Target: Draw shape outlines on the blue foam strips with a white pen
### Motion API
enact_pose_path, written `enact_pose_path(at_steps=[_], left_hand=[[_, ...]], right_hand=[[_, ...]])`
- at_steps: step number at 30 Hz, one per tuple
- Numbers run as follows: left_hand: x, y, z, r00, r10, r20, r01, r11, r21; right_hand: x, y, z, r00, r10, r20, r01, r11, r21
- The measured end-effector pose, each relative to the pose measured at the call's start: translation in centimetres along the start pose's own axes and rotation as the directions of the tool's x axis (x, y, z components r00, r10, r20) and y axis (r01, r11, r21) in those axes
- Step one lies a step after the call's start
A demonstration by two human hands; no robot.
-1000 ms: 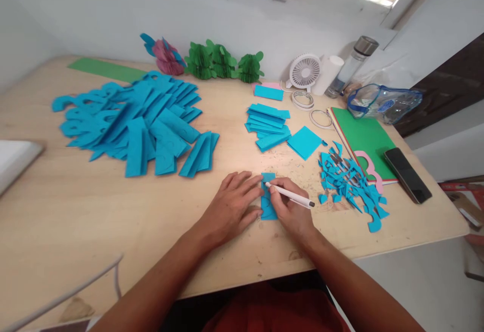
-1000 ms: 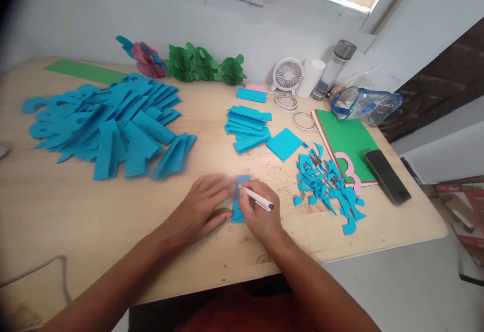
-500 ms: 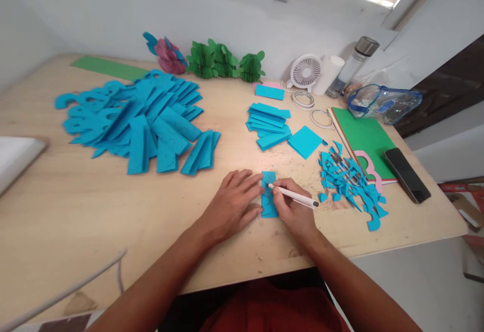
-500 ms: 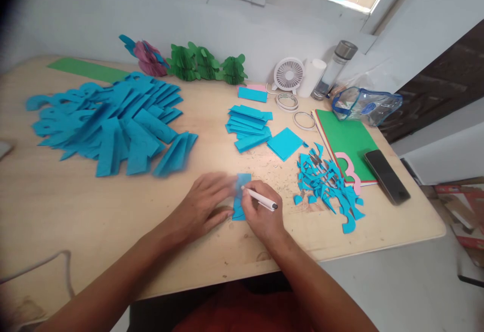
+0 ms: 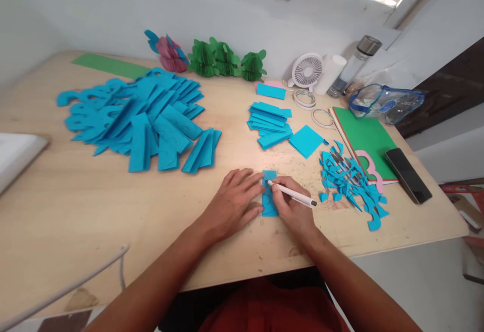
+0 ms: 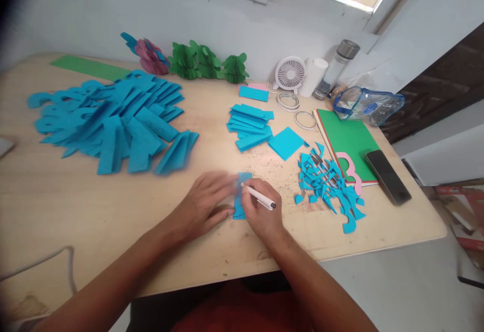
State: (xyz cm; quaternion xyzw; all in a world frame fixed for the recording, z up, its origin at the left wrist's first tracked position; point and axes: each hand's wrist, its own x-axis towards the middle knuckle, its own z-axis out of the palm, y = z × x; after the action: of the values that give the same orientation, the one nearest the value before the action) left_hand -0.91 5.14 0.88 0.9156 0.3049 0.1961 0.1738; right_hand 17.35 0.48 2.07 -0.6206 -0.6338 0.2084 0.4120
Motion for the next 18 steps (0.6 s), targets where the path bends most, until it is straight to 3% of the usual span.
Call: enact_pose_path(at_steps=[18], left_hand=[[0.00, 0.05, -0.06, 1.000, -0.008, 0.003, 0.008, 1.000, -0.016]], right_hand=[[-0.08, -0.26, -0.37, 1.000, 0.013, -0.011, -0.013, 1.000, 0.002]])
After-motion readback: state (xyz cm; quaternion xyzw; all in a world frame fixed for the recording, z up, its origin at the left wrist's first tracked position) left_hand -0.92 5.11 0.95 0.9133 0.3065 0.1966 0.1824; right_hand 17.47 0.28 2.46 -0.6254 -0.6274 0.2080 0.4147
